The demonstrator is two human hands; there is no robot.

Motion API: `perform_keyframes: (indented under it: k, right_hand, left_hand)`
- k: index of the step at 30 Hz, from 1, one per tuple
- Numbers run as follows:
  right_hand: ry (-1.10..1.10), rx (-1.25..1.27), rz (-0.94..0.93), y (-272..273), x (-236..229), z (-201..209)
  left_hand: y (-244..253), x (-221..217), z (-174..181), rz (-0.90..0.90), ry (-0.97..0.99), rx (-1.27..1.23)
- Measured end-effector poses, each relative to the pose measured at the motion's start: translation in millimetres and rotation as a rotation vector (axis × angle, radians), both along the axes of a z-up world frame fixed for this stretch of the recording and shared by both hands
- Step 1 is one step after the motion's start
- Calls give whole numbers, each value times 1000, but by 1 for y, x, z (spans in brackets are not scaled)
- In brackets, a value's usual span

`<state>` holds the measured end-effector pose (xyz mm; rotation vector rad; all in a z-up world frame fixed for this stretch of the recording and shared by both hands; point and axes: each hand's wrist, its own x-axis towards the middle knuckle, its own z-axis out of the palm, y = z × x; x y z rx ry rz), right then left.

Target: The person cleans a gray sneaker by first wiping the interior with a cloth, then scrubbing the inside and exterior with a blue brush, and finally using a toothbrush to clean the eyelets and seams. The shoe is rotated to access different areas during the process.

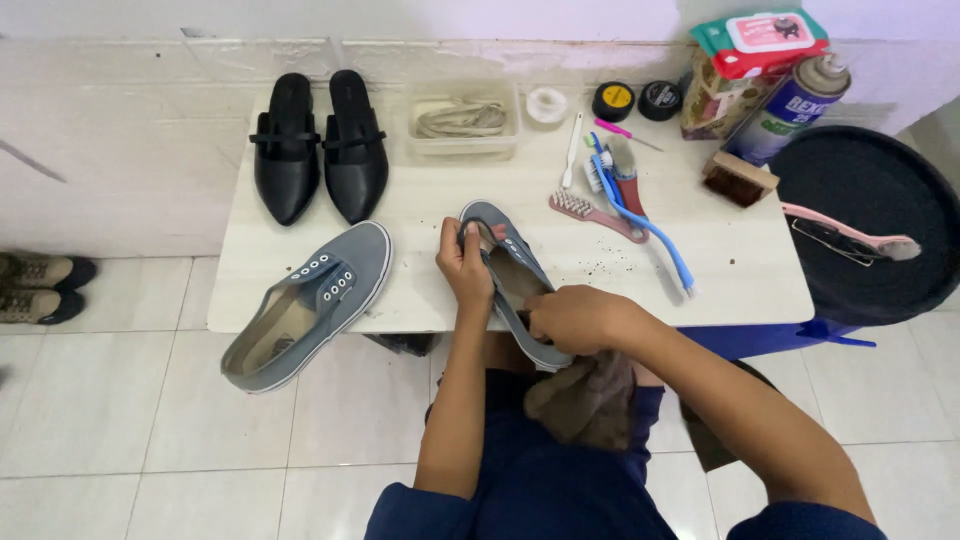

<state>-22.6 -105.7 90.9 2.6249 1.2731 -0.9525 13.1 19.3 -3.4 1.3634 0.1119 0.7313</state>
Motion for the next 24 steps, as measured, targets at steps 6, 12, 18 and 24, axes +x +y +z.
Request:
perform_keyframes:
  k: [6, 12, 18, 24]
  right_hand:
    - [-116, -6, -17, -1, -11, 23]
    - [-172, 1020, -521, -64, -66, 54]
    - [-52, 1732, -754, -143, -136, -50]
    - [122, 1060, -464, -107, -123, -58]
  left_hand:
    - [9, 6, -14, -76, -48, -73]
    - [11, 7, -19, -205, -85, -130]
    - [16, 8, -15, -489, -166, -220]
    - [13, 13, -20, -501, -75, -121]
